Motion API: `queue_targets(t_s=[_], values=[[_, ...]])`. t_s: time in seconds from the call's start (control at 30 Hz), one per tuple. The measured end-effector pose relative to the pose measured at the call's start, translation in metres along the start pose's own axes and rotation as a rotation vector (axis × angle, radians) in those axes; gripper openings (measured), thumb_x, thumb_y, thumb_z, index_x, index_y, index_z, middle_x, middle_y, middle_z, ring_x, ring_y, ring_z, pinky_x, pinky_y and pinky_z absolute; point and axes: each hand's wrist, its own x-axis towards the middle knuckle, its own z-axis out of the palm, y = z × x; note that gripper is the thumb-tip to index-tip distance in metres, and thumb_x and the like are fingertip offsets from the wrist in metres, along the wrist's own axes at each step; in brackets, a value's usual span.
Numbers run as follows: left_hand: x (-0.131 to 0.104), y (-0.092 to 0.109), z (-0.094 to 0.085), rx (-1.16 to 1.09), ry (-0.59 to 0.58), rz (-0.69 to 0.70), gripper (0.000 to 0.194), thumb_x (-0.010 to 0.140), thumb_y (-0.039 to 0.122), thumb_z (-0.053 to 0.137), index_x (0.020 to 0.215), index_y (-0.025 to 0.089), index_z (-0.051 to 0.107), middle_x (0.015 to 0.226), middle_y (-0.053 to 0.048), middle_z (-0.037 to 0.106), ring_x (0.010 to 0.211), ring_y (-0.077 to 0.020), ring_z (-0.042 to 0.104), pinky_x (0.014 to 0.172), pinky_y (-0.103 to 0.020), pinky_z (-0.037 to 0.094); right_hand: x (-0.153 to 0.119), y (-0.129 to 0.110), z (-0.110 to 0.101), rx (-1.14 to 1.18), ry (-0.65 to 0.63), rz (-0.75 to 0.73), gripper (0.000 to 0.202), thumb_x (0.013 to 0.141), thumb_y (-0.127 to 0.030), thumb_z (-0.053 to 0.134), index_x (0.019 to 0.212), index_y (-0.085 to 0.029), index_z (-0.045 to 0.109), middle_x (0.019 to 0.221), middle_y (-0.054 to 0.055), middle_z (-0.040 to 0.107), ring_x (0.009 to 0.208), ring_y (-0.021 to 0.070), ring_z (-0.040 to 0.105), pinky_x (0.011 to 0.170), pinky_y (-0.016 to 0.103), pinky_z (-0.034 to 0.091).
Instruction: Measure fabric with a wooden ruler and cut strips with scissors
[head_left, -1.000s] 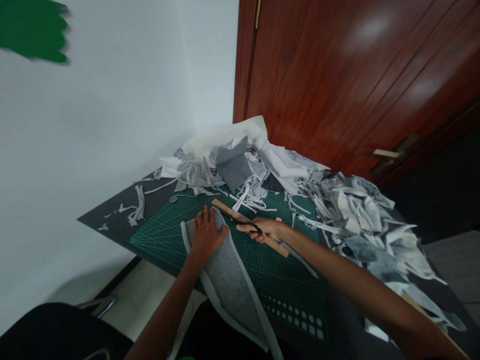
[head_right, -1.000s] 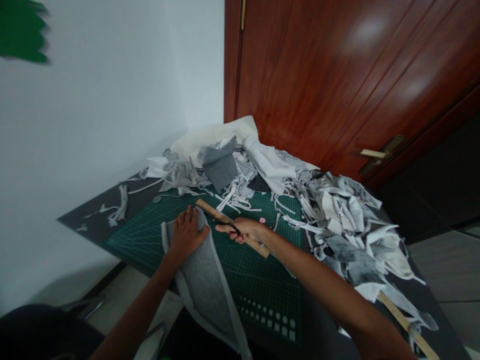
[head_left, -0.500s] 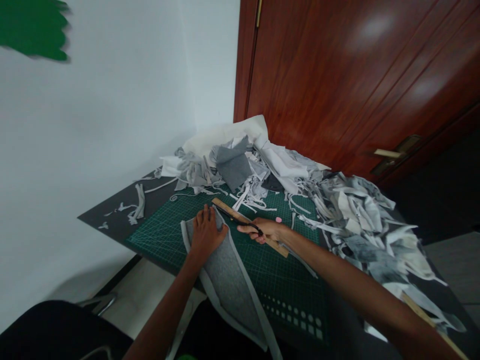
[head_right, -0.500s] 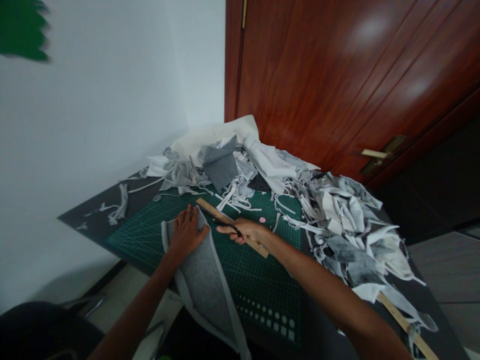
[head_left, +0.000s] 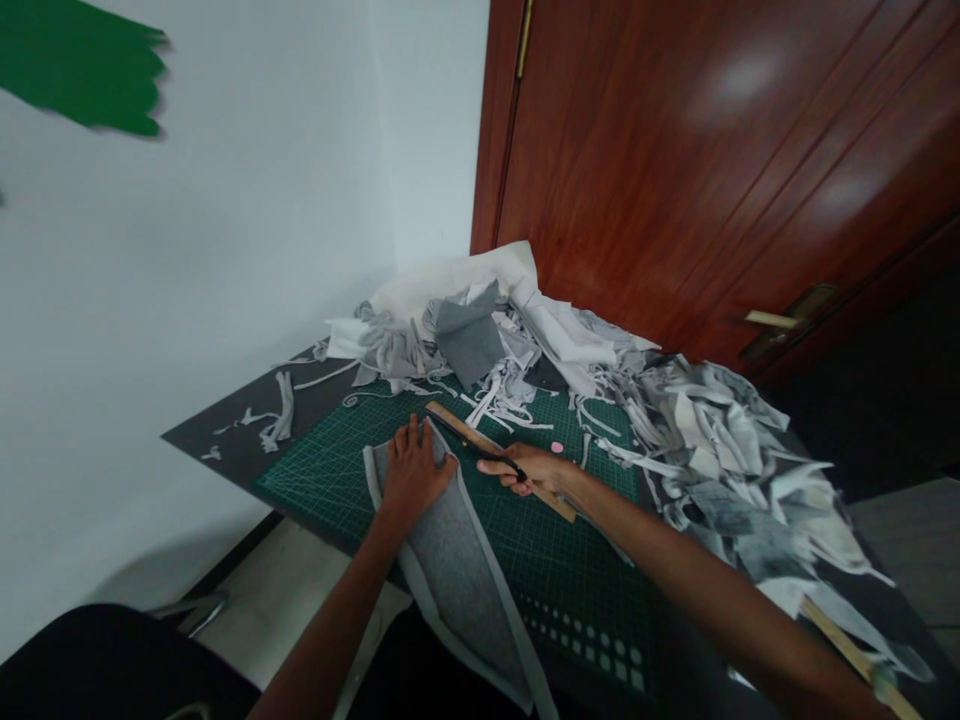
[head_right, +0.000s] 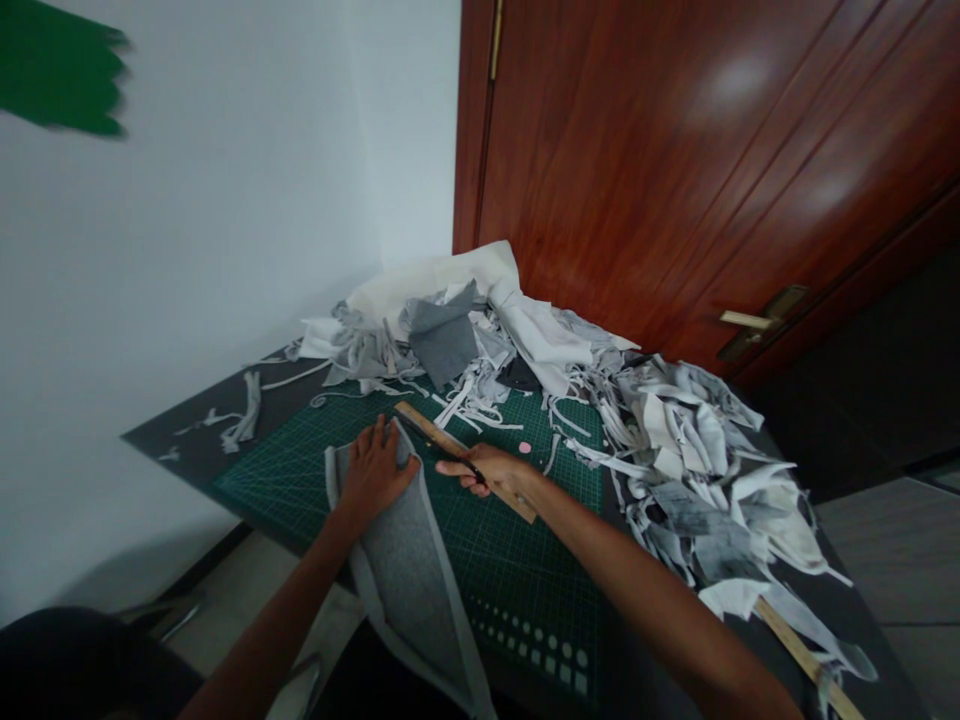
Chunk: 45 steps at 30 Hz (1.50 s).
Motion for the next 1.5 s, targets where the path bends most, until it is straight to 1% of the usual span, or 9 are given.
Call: queue_targets(t_s=[0.27,0.4,0.57,0.67,0.8,1.0,1.2,1.37,1.5], values=[[0.001,-0.001,-0.002,0.015,-0.009,0.016,0.071,0.092,0.042,0.054,0.147,-0.004,0.051,0.157,-0.032,0.046,0.139,-0.0460,0.049,0.113,-0.058,0.040,-0.044,-0.016,-0.005,0.075,0.081,-0.231,0.071,0.065,-0.084,0.077,0.068,-0.023,0.040,0.051,-0.013,0.035,0.038,0.0025,0.028,0.037,0.019,0.025],[0.002,-0.002,0.000,0.025,0.002,0.024,0.068,0.092,0.040,0.053,0.146,-0.001,0.053,0.156,-0.031,0.047,0.138,-0.0454,0.050,0.112,-0.058,0.041,-0.081,-0.004,-0.015,0.037,0.237,-0.340,0.064,0.075,-0.075,0.076,0.068,-0.024,0.040,0.052,-0.012,0.035,0.038,0.0037,0.027,0.038,0.020,0.023],[0.002,-0.002,0.004,0.056,0.026,0.031,0.069,0.095,0.044,0.050,0.146,-0.002,0.053,0.155,-0.032,0.048,0.139,-0.0452,0.049,0.114,-0.057,0.039,-0.116,0.035,-0.038,-0.717,0.765,-0.135,0.044,0.093,-0.060,0.062,0.072,-0.021,0.058,0.061,-0.001,0.059,0.052,0.0137,0.055,0.050,0.025,0.037],[0.003,-0.002,0.005,0.060,0.033,0.035,0.071,0.096,0.047,0.049,0.146,-0.003,0.052,0.155,-0.032,0.048,0.139,-0.0453,0.049,0.114,-0.057,0.039,-0.132,0.057,-0.056,-0.921,0.904,-0.017,0.028,0.093,-0.040,0.068,0.075,-0.019,0.066,0.077,0.008,0.072,0.076,0.0222,0.069,0.066,0.029,0.044],[0.004,-0.002,0.005,0.060,0.038,0.039,0.073,0.096,0.048,0.049,0.146,-0.005,0.052,0.154,-0.033,0.047,0.139,-0.0467,0.049,0.113,-0.058,0.040,-0.150,0.074,-0.080,-1.012,0.938,0.109,0.013,0.090,-0.027,0.071,0.083,-0.016,0.072,0.091,0.014,0.076,0.091,0.0275,0.071,0.077,0.033,0.046],[0.006,-0.002,0.004,0.045,0.046,0.049,0.077,0.096,0.052,0.049,0.144,-0.008,0.052,0.153,-0.035,0.048,0.138,-0.0483,0.049,0.112,-0.058,0.040,-0.160,0.074,-0.108,-1.058,0.907,0.236,0.017,0.091,-0.028,0.076,0.091,-0.011,0.074,0.097,0.018,0.076,0.098,0.0299,0.072,0.085,0.037,0.051],[0.006,-0.003,0.005,0.006,0.078,0.056,0.072,0.095,0.051,0.050,0.144,-0.002,0.054,0.151,-0.035,0.051,0.138,-0.0471,0.050,0.112,-0.060,0.040,-0.160,0.057,-0.120,-1.016,0.846,0.237,0.037,0.101,-0.038,0.067,0.132,-0.018,0.063,0.133,0.010,0.065,0.112,0.0248,0.067,0.094,0.046,0.059],[0.008,-0.005,0.007,-0.068,0.108,0.070,0.074,0.093,0.049,0.053,0.148,-0.001,0.047,0.149,-0.032,0.052,0.139,-0.0448,0.048,0.112,-0.057,0.041,-0.175,0.033,-0.109,-0.952,0.926,0.109,0.033,0.105,-0.037,0.061,0.131,-0.017,0.064,0.133,0.011,0.064,0.114,0.0249,0.067,0.096,0.044,0.058],[0.012,-0.006,0.007,-0.148,0.130,0.101,0.072,0.093,0.047,0.056,0.150,0.004,0.045,0.148,-0.028,0.051,0.140,-0.0418,0.045,0.113,-0.056,0.040,-0.175,0.041,-0.038,-0.891,1.030,-0.094,0.022,0.104,-0.024,0.057,0.120,-0.014,0.069,0.121,0.015,0.071,0.112,0.0251,0.068,0.102,0.040,0.053]])
